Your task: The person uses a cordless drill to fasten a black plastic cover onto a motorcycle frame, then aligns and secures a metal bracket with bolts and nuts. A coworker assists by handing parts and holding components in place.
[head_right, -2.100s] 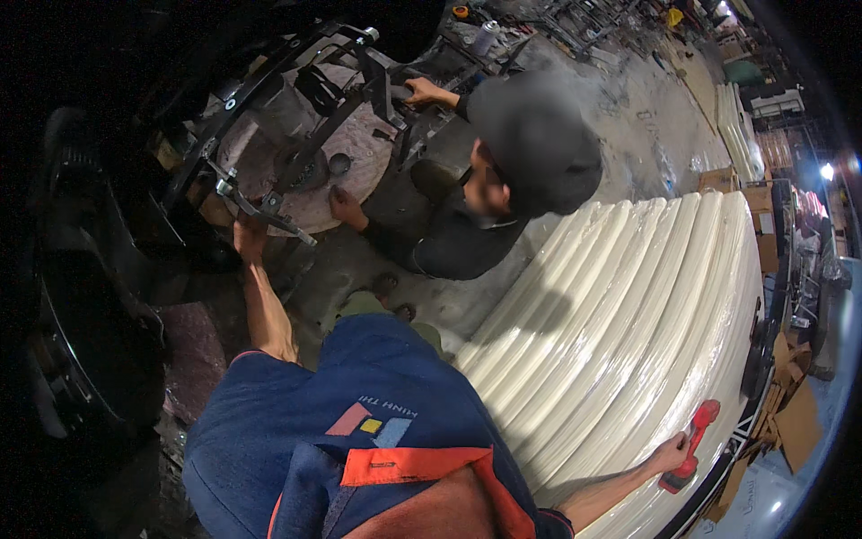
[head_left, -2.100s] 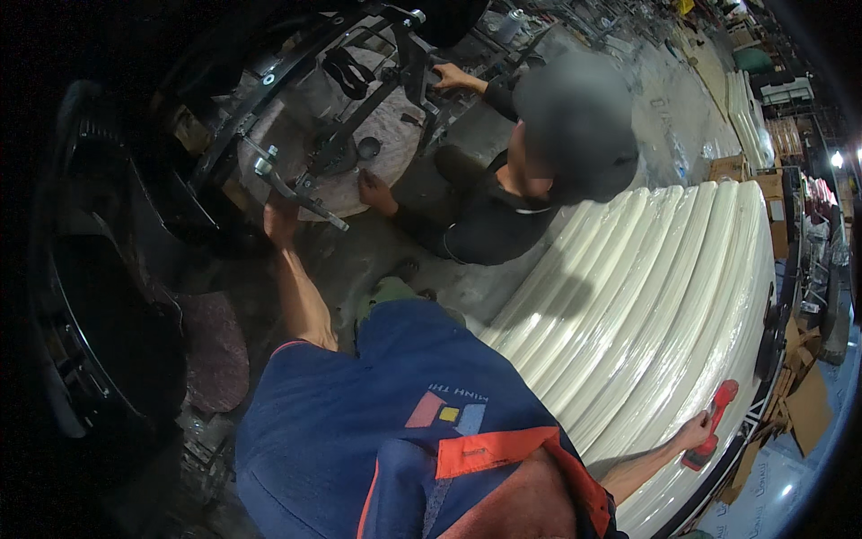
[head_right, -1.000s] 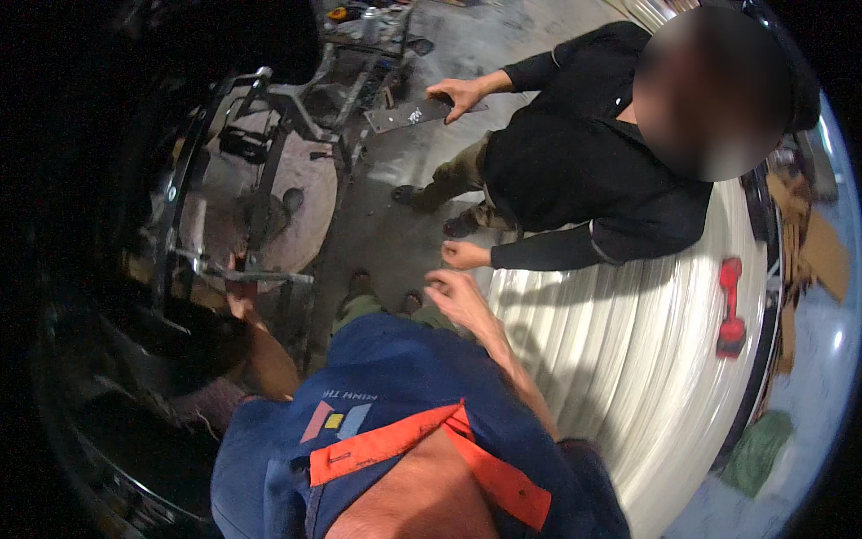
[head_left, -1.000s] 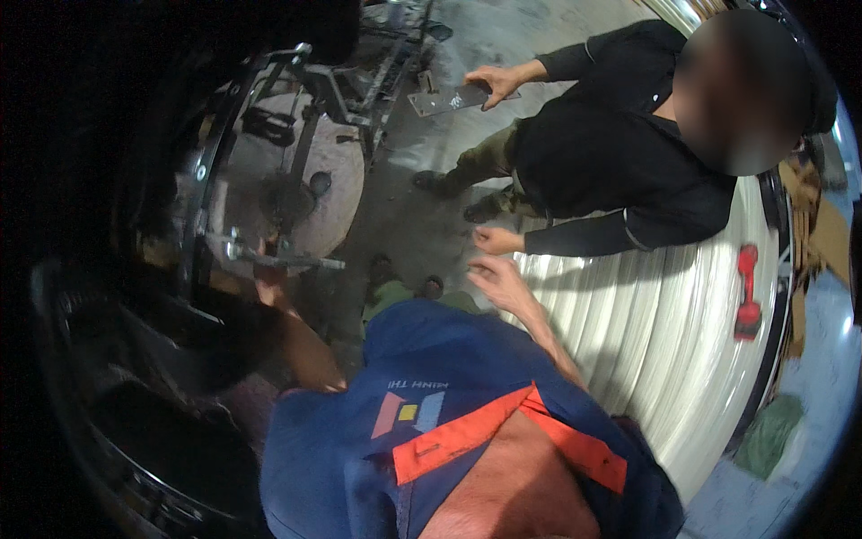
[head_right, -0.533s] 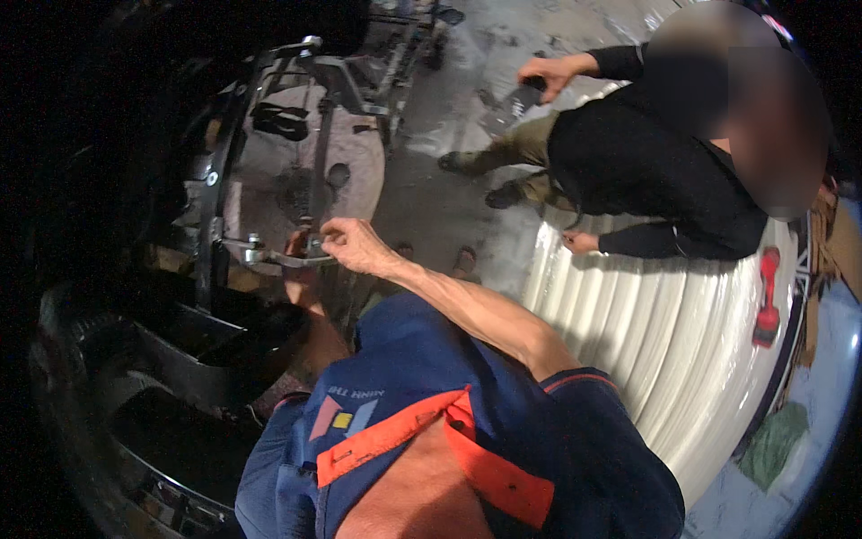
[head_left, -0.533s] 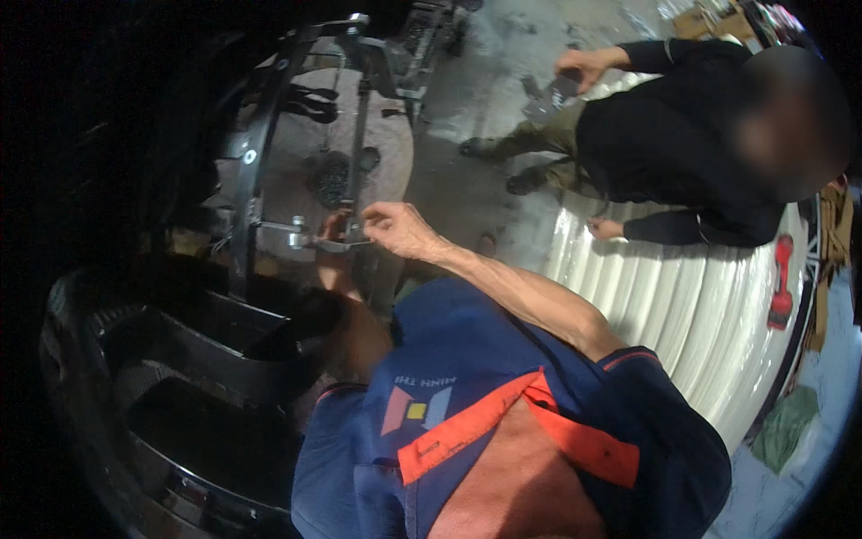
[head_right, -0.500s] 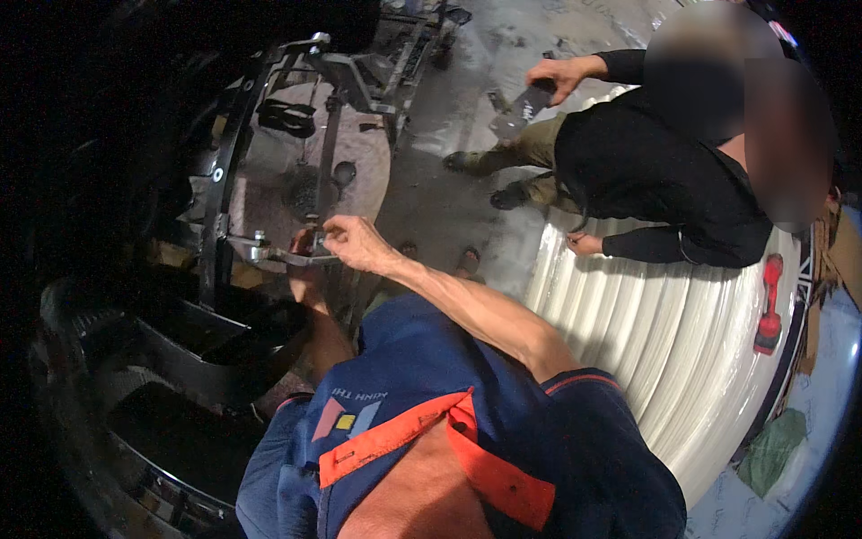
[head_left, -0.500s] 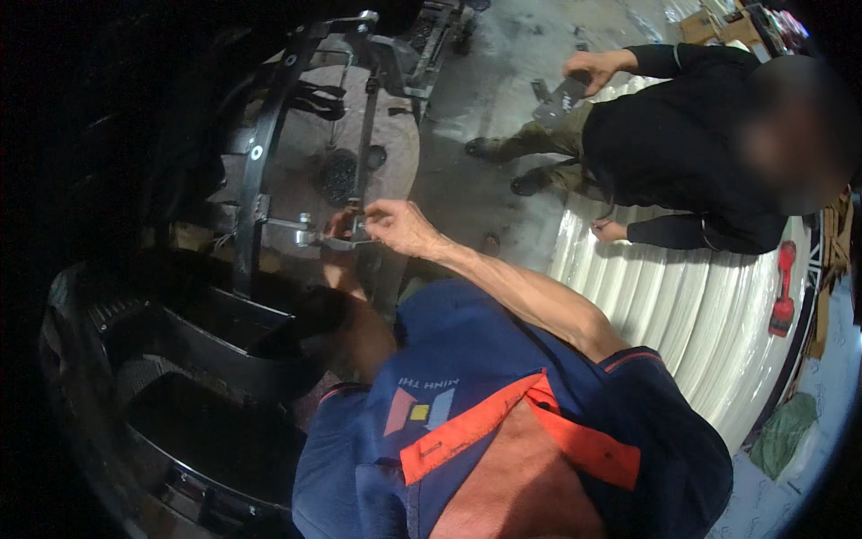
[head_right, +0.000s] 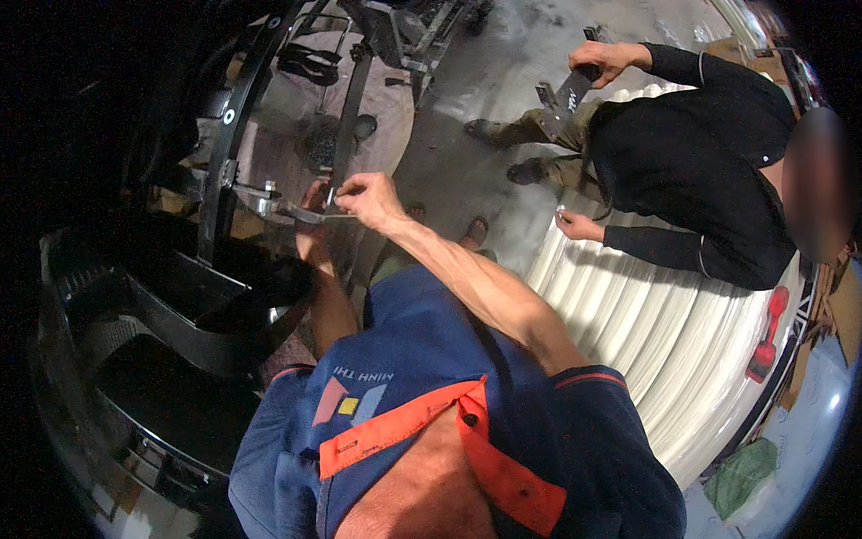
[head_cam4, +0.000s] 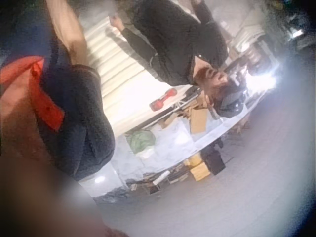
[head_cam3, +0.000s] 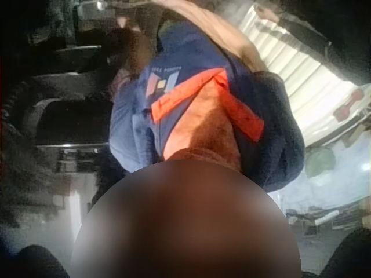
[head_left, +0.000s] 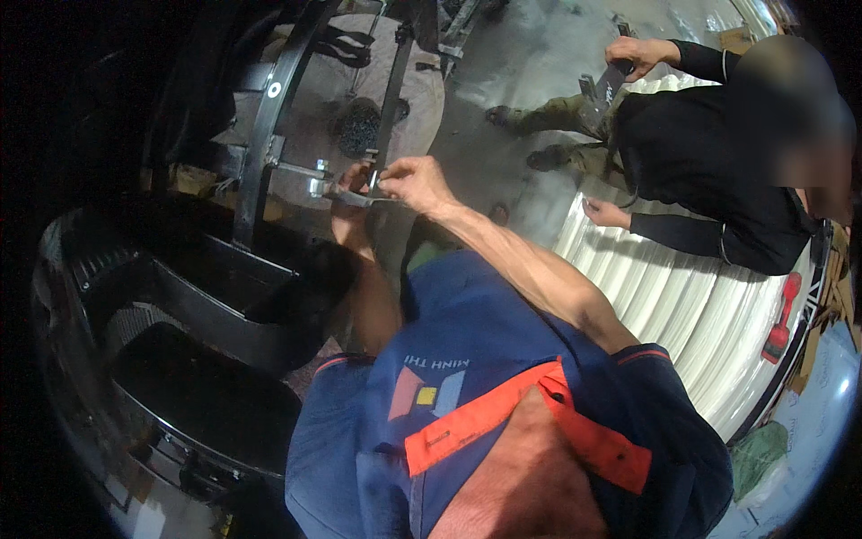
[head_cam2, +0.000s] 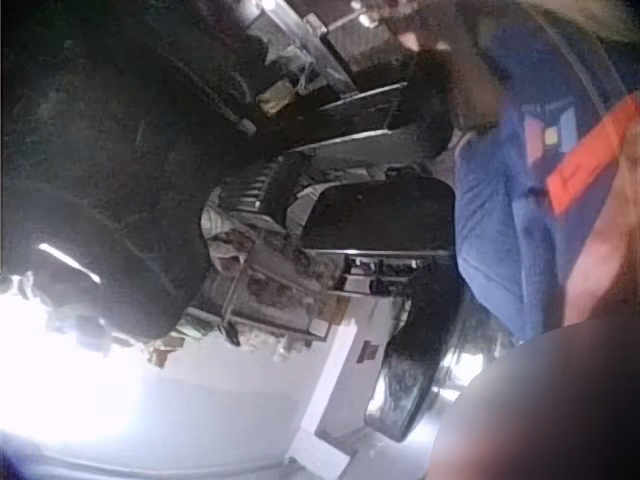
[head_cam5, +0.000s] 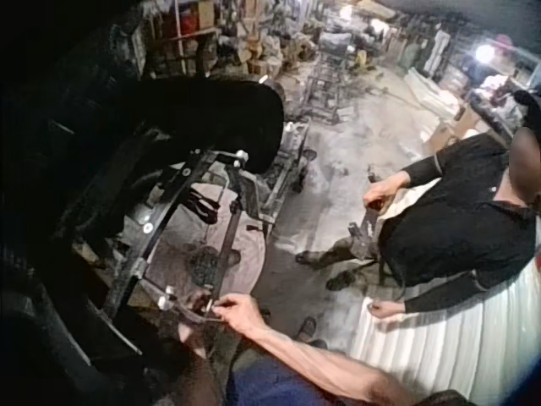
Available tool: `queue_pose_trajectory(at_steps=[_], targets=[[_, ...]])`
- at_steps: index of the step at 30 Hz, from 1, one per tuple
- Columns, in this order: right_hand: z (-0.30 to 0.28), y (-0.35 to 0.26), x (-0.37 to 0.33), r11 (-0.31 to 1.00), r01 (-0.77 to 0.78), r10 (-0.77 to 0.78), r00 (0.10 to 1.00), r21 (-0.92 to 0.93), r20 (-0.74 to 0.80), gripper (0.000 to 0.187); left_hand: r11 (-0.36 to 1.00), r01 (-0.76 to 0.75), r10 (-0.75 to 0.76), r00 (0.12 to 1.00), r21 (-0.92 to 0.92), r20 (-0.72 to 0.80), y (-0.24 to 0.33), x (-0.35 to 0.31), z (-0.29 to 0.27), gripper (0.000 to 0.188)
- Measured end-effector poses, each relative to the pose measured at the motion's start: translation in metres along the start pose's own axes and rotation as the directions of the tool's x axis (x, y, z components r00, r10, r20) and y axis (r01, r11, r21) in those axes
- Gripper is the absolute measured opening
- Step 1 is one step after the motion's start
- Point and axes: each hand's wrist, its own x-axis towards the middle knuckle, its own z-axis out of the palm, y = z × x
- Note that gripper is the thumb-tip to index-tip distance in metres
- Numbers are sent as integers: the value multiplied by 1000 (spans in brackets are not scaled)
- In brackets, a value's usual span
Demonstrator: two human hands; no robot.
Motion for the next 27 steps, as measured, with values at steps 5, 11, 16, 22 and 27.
queue_pose_trajectory(at_steps=[5,11,16,22,27], targets=[[-8,10,5,990,-78,73,996,116,49,39,989,138,-138,990,49,-5,5,3,3,55],[-28,19,22,950,-59,-41,949,306,312,82,932,104,-25,974,-348,225,16,6,25,68],[-35,18,33,858,-63,-144,923,510,356,88,803,332,-305,942,-495,138,9,12,11,50],[-21,-6,66,526,-131,90,991,840,99,66,928,221,-214,975,-300,58,-19,-5,-27,46],[-9,-23,88,787,-237,309,951,569,-31,71,901,143,-52,973,411,-225,-27,-4,-31,48]])
